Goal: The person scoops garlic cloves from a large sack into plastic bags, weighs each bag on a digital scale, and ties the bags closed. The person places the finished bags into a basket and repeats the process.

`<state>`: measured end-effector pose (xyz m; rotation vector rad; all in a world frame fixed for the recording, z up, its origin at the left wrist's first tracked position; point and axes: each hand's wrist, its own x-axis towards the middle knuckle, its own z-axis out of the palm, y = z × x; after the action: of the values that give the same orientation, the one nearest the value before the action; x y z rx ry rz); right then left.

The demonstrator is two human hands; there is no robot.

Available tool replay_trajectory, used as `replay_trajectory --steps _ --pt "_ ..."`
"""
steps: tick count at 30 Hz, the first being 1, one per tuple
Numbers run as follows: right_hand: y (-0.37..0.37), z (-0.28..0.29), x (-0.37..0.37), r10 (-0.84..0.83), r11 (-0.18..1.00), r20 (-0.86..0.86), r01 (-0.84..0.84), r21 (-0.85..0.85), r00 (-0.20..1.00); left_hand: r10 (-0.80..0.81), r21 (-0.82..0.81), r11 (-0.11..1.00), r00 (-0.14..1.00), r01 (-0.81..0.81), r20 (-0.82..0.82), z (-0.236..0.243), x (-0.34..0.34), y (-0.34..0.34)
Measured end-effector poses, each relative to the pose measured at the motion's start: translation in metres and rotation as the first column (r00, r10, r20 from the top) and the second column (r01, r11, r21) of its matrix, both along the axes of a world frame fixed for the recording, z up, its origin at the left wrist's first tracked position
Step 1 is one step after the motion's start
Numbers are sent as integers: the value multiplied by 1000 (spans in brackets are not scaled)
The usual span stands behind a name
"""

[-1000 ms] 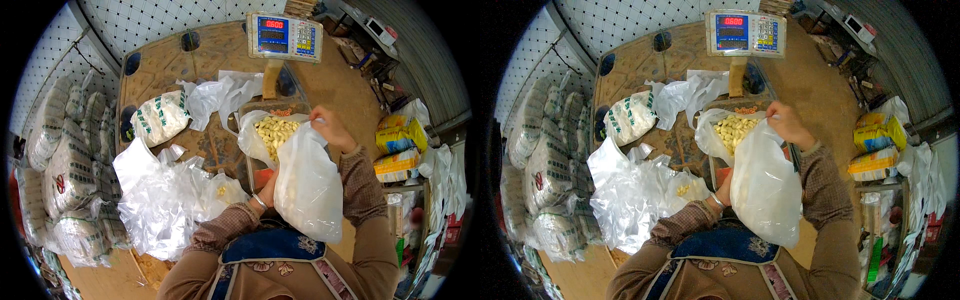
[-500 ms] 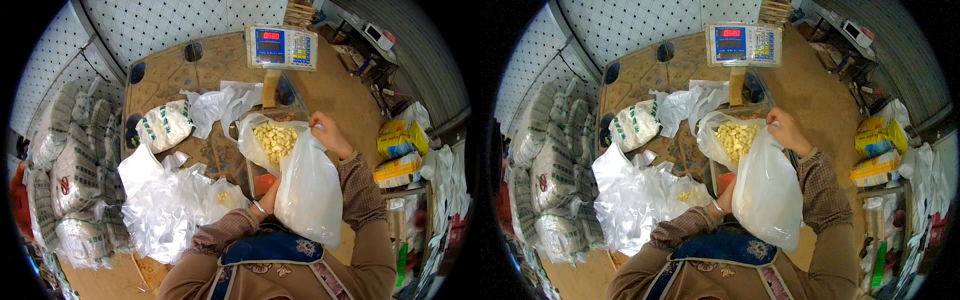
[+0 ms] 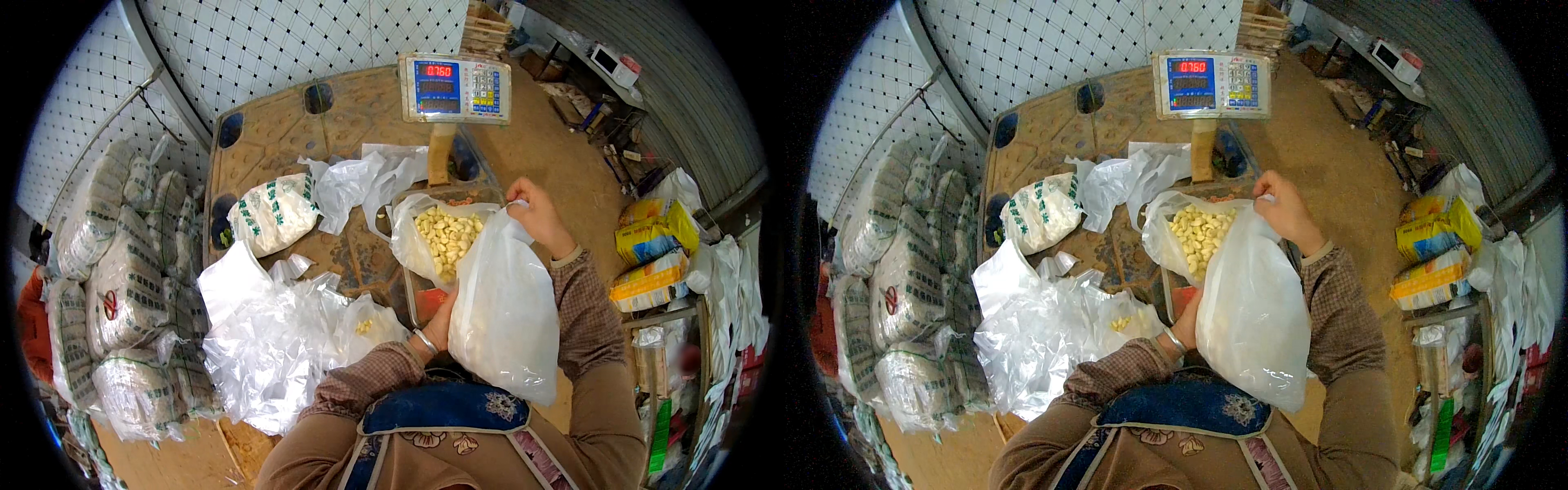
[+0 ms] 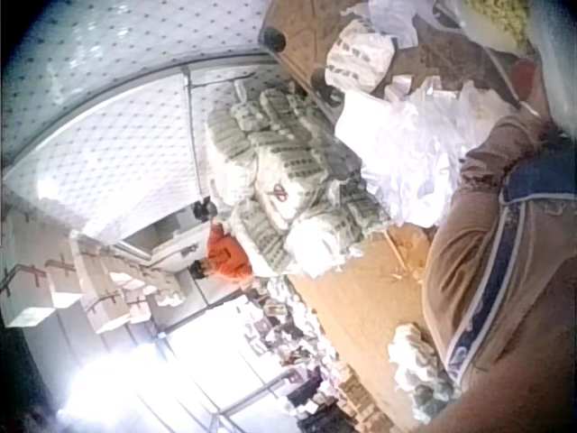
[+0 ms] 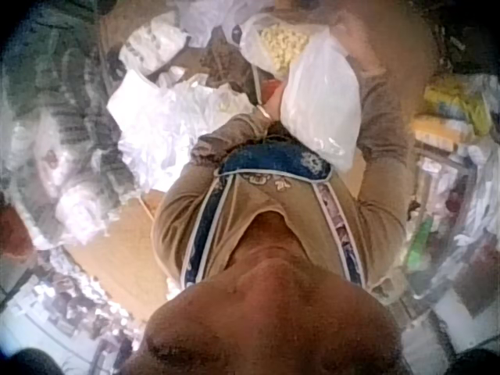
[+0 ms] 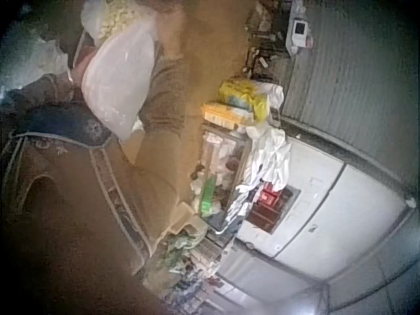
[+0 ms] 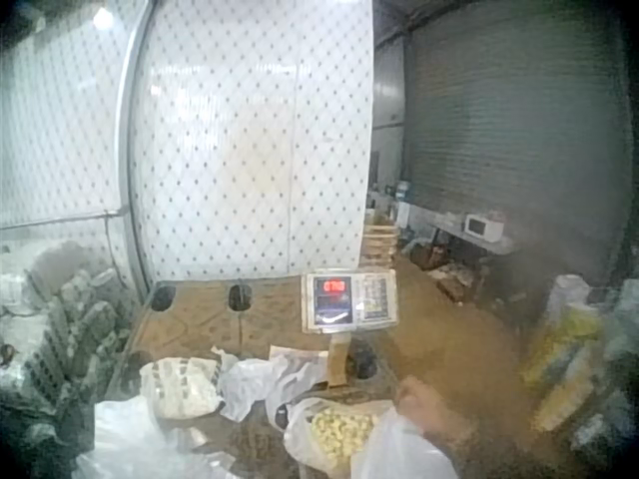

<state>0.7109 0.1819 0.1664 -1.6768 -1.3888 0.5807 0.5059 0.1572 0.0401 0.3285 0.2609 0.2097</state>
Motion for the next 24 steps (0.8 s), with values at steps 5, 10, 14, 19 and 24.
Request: replay_trajectory --steps 5,10,14,19,24 --pt "18 -30 18 -97 995 89 96 22 991 14 -98 995 995 -4 97 -2 10 5" --pt "32 -33 19 -129 992 218 127 23 967 43 -101 994 994 -33 102 10 7 9" --pt "42 -21 10 -122 992 269 129 -9 955 69 -60 996 991 -62 111 17 7 14" --pt "50 -18 13 -100 995 262 95 32 960 57 -78 996 992 -49 109 14 10 21" --pt "44 -11 10 -60 998 215 56 24 975 80 -46 996 995 -77 56 15 9 13"
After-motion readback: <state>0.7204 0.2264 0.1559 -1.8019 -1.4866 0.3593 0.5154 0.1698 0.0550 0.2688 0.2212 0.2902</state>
